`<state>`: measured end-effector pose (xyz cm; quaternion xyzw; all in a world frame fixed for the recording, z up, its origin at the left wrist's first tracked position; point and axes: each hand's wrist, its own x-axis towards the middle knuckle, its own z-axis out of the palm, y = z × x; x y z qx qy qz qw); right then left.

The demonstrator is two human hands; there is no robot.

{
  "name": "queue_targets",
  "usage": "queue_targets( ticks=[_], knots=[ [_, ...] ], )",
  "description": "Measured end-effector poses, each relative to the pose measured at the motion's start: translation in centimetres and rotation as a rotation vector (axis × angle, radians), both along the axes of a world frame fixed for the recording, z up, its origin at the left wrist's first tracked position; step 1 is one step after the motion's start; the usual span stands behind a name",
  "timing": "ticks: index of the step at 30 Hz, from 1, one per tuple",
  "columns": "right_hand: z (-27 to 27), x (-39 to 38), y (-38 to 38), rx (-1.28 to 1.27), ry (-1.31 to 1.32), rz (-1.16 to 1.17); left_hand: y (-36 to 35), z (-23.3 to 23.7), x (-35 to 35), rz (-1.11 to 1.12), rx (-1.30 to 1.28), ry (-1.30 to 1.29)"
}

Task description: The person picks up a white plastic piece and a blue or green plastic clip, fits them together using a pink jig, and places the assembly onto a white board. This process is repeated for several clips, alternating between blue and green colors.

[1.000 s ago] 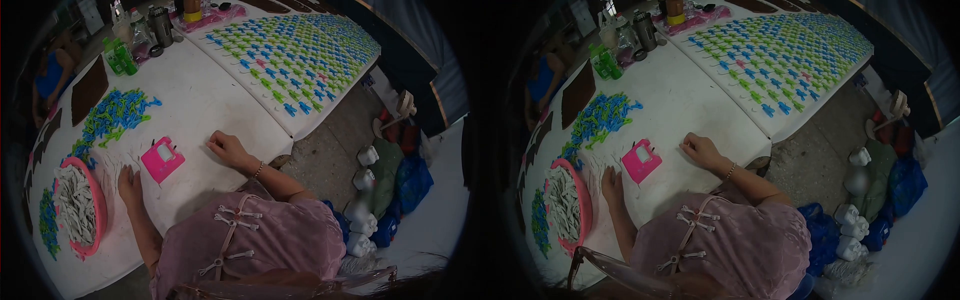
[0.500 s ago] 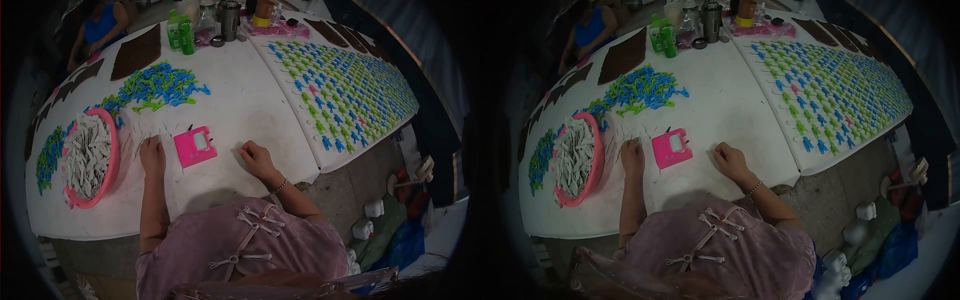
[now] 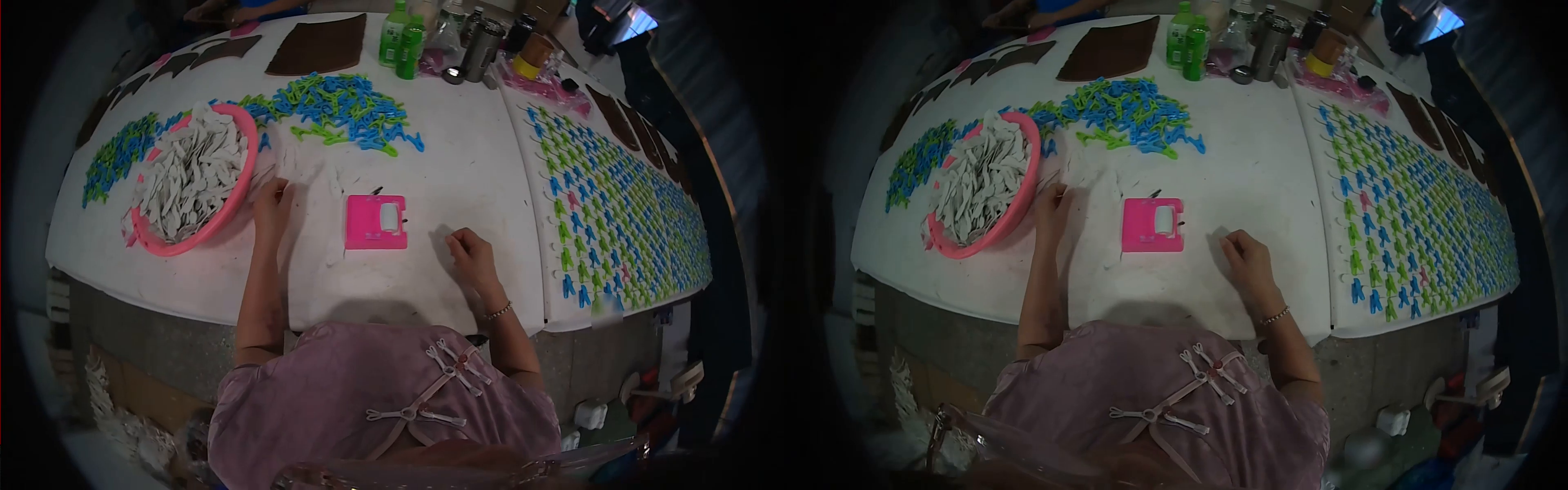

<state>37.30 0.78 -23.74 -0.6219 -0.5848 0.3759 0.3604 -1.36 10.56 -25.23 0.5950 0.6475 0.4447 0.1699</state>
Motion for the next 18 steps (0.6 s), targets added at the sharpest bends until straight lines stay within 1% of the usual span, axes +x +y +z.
queue_targets(
  ticks=[2, 3, 5, 6, 7, 8, 9, 11, 12, 14, 15, 17, 18],
  knots=[
    [1.0, -0.6, 1.2, 0.181, -0.083, -0.026, -0.4, 1.7, 0.7, -0.270, -0.051, -0.400],
    [1.8, -1.3, 1.8, 0.177, -0.080, 0.000, -1.0, 2.7, 1.5, -0.244, -0.052, -0.400],
    [3.7, -3.1, 2.9, 0.496, -0.169, 0.137, -1.8, 5.2, 3.5, -0.523, -0.133, -0.530],
    [4.5, -4.0, 3.3, 0.493, -0.165, 0.149, -2.1, 6.2, 4.3, -0.509, -0.134, -0.530],
    [5.2, -5.0, 3.7, 0.617, -0.225, 0.199, -2.3, 7.0, 5.1, -0.586, -0.188, -0.535],
    [5.8, -6.0, 3.9, 0.740, -0.286, 0.246, -2.3, 7.3, 5.7, -0.665, -0.244, -0.541],
    [6.3, -6.9, 4.0, 0.736, -0.283, 0.250, -2.3, 7.2, 6.2, -0.660, -0.248, -0.542],
    [7.0, -8.2, 4.0, 0.856, -0.322, 0.256, -2.0, 6.7, 6.9, -0.777, -0.287, -0.674],
    [6.8, -8.2, 4.4, 0.853, -0.321, 0.260, -1.9, 6.6, 7.1, -0.773, -0.289, -0.677],
    [6.1, -7.8, 4.9, 0.831, -0.378, 0.388, -2.0, 6.4, 7.5, -0.850, -0.343, -0.757],
    [5.8, -7.8, 5.0, 0.827, -0.376, 0.393, -2.1, 6.4, 7.7, -0.844, -0.345, -0.761],
    [5.2, -7.8, 5.1, 0.596, -0.215, 0.352, -2.3, 6.6, 8.4, -0.789, -0.347, -0.876],
    [5.1, -7.7, 5.1, 0.591, -0.215, 0.357, -2.2, 6.3, 8.7, -0.785, -0.348, -0.880]
  ],
)
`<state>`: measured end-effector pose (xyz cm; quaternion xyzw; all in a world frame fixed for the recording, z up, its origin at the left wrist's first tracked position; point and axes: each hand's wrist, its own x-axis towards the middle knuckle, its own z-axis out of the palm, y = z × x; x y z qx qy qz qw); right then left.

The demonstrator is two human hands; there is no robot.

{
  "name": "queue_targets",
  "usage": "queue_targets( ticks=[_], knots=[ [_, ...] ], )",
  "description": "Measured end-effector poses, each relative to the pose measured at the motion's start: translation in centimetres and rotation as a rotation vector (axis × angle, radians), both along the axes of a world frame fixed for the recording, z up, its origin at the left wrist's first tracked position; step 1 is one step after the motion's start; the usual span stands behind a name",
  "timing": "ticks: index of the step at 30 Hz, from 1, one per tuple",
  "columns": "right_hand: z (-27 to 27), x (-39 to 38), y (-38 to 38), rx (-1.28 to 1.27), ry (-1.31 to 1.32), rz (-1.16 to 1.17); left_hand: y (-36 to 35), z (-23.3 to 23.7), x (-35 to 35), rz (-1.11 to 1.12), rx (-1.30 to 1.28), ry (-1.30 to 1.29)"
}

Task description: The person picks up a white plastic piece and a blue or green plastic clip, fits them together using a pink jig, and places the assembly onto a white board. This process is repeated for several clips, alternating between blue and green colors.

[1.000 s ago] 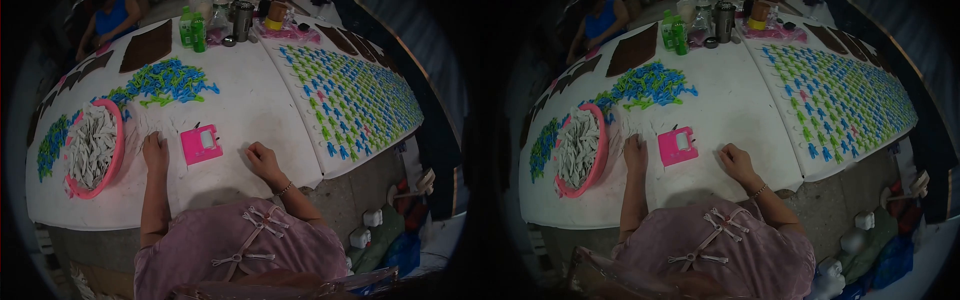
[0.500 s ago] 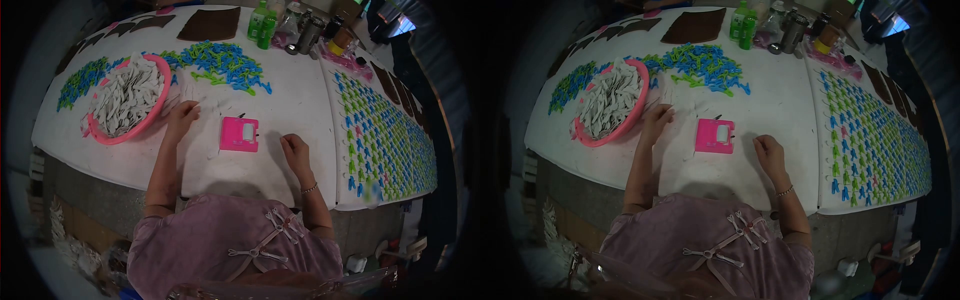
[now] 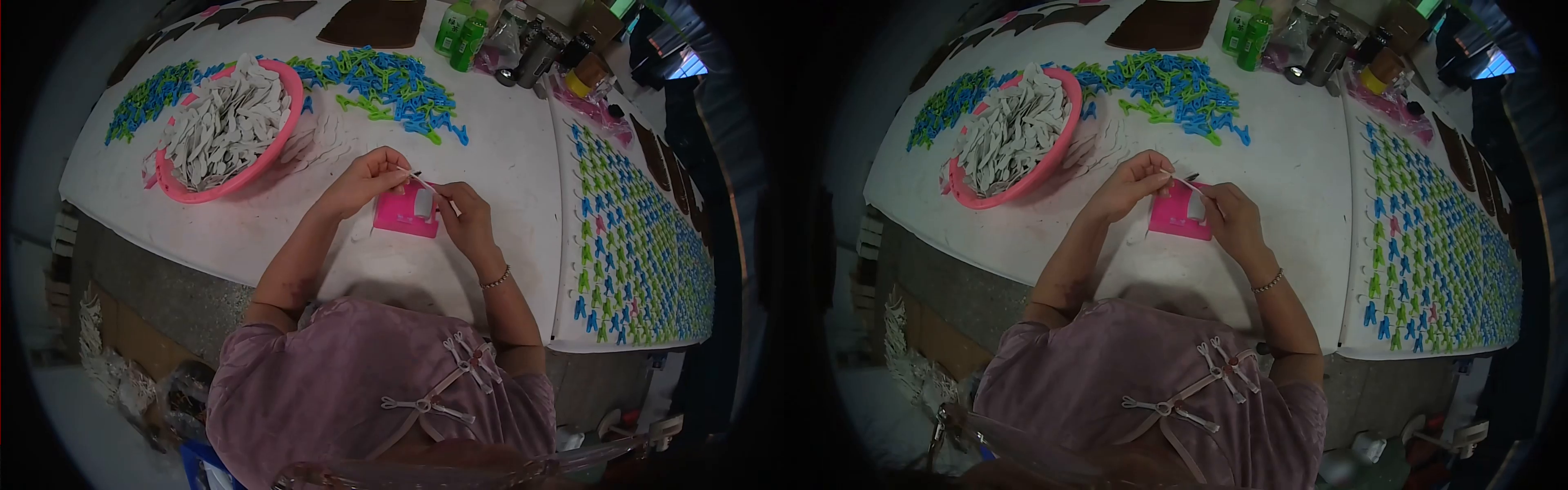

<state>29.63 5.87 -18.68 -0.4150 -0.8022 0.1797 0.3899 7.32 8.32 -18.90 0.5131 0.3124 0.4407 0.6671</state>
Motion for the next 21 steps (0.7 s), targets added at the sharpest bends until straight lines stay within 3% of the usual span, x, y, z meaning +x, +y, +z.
queue_targets(
  ticks=[3, 5, 11, 21],
  knots=[
    [-0.6, 0.3, 0.3, -0.121, 0.059, -0.027, 0.1, -0.5, 0.8, 0.072, 0.174, 0.049],
    [-1.8, 0.3, 0.6, -0.129, 0.130, -0.018, -0.2, 0.1, 0.9, 0.312, 0.628, 0.522],
    [-3.5, -0.6, 1.0, 0.048, 0.071, -0.052, -0.4, -0.2, 1.0, 0.312, 0.760, 0.514],
    [-4.3, -0.2, 1.2, 0.101, 0.006, -0.035, -0.3, -2.0, -0.1, 0.340, 0.852, 0.625]
  ],
)
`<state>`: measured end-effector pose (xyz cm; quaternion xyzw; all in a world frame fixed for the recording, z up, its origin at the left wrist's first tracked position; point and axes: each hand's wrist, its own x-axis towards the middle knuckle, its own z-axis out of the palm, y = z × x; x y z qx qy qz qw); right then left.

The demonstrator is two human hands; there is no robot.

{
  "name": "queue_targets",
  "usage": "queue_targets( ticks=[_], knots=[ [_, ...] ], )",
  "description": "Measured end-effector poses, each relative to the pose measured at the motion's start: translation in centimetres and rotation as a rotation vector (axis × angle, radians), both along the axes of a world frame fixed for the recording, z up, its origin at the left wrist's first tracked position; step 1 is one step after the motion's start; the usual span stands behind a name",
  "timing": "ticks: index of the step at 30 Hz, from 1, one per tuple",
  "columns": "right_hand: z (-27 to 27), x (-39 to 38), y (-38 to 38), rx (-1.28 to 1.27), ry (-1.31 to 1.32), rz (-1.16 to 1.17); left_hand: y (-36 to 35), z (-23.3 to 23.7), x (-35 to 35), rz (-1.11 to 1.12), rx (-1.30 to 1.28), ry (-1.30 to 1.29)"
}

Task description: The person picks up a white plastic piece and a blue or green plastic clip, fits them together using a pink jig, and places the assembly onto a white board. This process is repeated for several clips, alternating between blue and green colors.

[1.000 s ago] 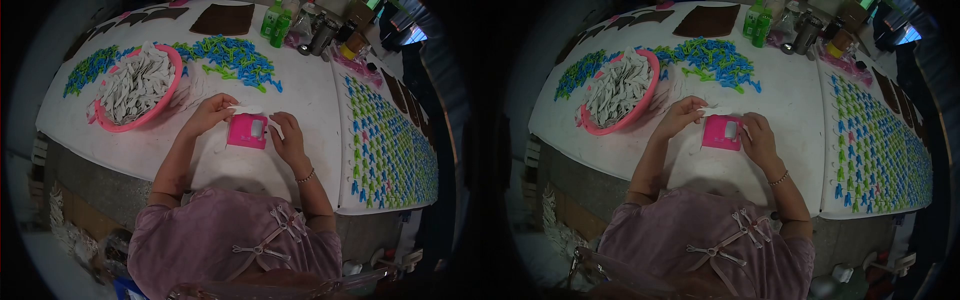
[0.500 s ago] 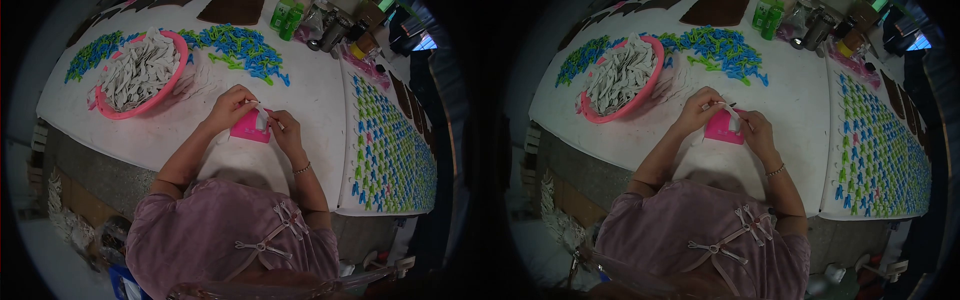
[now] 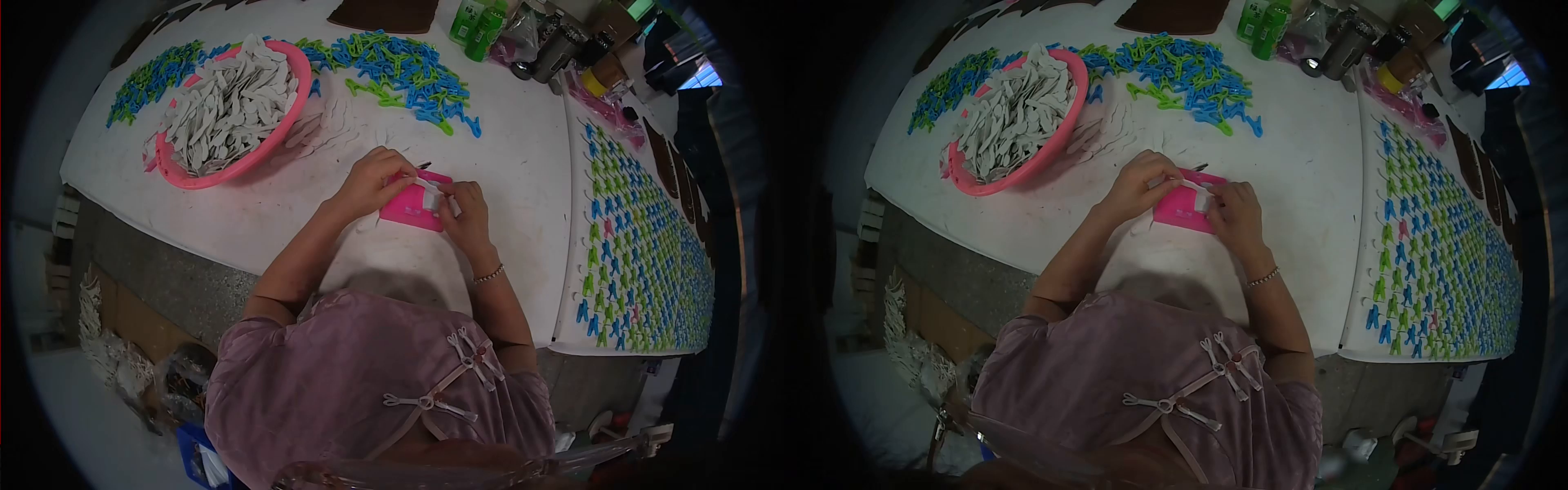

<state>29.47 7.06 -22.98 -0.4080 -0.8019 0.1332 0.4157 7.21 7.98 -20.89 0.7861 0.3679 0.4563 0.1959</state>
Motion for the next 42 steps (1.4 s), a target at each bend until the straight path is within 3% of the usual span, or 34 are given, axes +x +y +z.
queue_targets(
  ticks=[15, 21, 24, 26, 32, 36, 42],
  knots=[
    [-0.2, 1.9, -0.1, 0.099, -0.083, -0.097, 0.9, -2.1, 1.7, -0.051, -0.077, 0.086],
    [2.5, 1.5, -0.3, 0.081, 0.094, -0.130, 1.4, -1.6, 3.4, -0.094, -0.048, 0.104],
    [2.5, 1.1, 0.0, -0.057, 0.236, -0.073, 1.6, -1.5, 4.0, -0.117, -0.029, 0.142],
    [1.8, 0.9, 0.3, -0.277, 0.460, 0.048, 1.7, -1.9, 4.3, -0.100, -0.064, 0.150],
    [0.2, 0.3, 0.0, -0.526, 0.445, 0.086, 1.3, -2.5, 4.0, -0.106, -0.145, -0.067],
    [0.0, -0.6, 0.2, -0.502, 0.445, 0.078, 0.8, -1.3, 3.6, -0.096, -0.087, -0.053],
    [-0.1, -1.3, 0.3, -0.351, 0.182, -0.007, -0.2, 2.2, 2.6, -0.054, 0.000, -0.052]
  ],
)
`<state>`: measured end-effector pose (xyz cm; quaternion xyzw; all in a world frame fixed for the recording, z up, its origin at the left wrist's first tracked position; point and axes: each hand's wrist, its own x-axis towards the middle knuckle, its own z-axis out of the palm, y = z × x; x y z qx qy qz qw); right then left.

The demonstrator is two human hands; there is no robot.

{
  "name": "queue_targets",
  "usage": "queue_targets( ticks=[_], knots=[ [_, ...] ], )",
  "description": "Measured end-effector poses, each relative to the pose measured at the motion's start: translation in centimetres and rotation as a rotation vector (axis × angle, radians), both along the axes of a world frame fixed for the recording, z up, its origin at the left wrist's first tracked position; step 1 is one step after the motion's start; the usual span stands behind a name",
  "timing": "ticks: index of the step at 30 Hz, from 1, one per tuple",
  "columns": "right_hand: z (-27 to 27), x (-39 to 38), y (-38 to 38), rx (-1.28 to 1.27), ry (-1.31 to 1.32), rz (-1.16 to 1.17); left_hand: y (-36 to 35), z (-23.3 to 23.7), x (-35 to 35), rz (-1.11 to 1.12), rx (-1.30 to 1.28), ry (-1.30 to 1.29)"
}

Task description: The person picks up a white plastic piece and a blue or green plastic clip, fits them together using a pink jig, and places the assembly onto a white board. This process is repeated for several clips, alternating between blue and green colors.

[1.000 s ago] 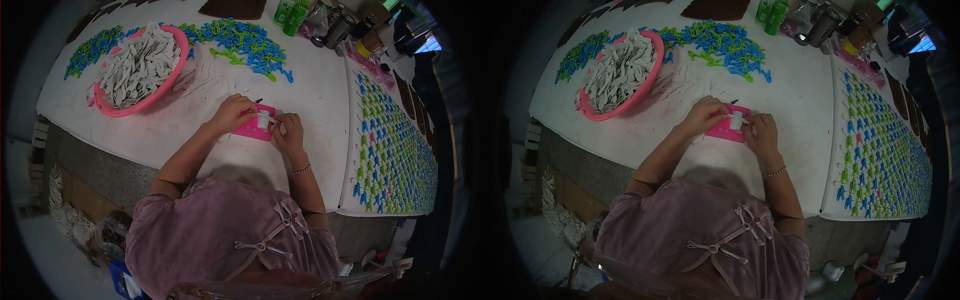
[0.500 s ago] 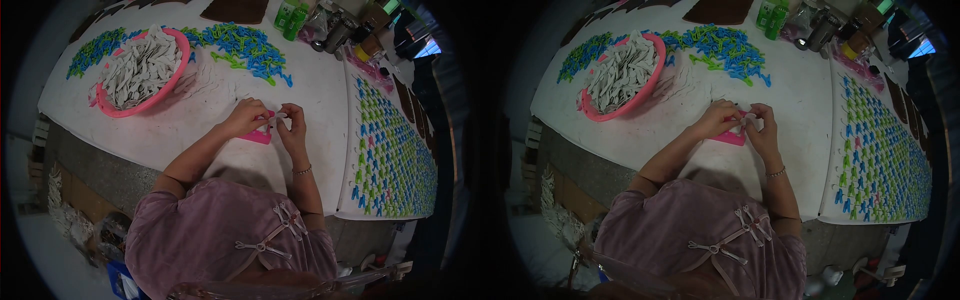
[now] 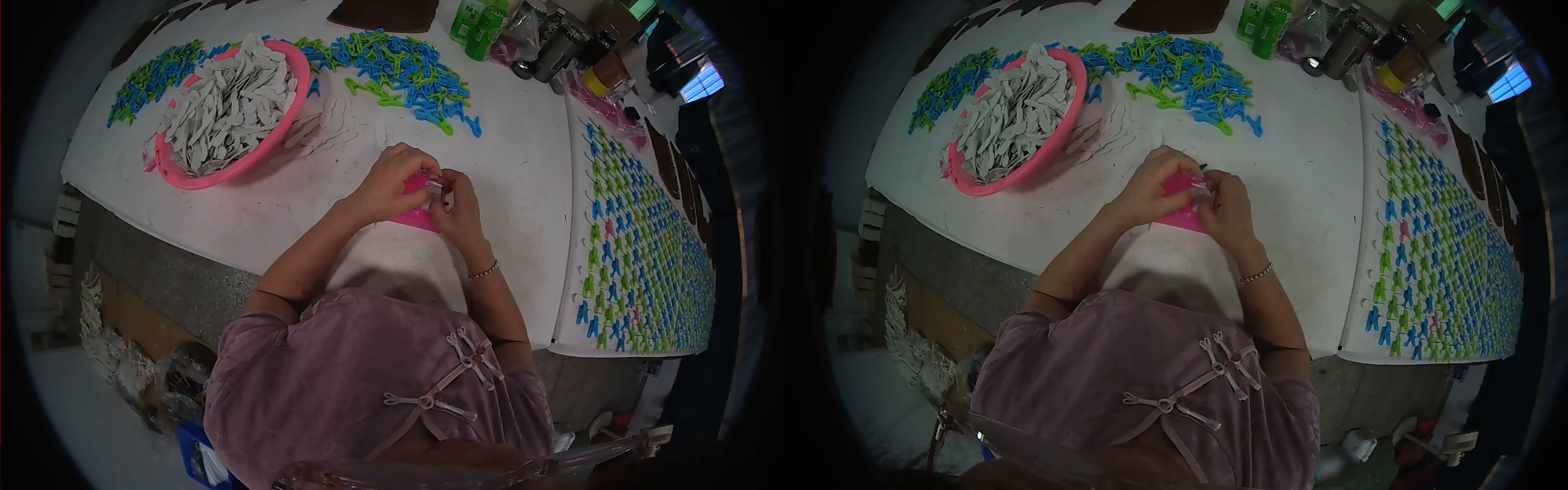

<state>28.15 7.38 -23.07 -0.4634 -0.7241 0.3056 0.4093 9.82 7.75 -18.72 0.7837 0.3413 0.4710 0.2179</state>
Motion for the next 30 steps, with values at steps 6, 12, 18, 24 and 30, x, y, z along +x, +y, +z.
queue_targets(
  ticks=[6, 12, 18, 24, 30],
  knots=[
    [-0.4, 1.1, 0.0, 0.252, -0.172, 0.011, 0.3, -1.9, -0.8, 0.028, 0.002, 0.083],
    [-1.2, 2.6, -0.2, 0.271, -0.253, -0.041, 0.8, -3.9, -0.4, 0.013, -0.131, 0.083],
    [-1.0, 2.8, -0.3, 0.255, -0.262, -0.046, 1.0, -4.1, -0.4, -0.006, -0.182, 0.129],
    [-0.1, 3.4, -0.4, 0.251, -0.275, -0.087, 1.1, -3.9, 0.4, 0.009, -0.144, 0.081],
    [3.7, 3.8, -0.7, 0.343, -0.281, -0.138, 1.8, -3.5, 2.2, -0.065, -0.172, 0.096]
  ],
)
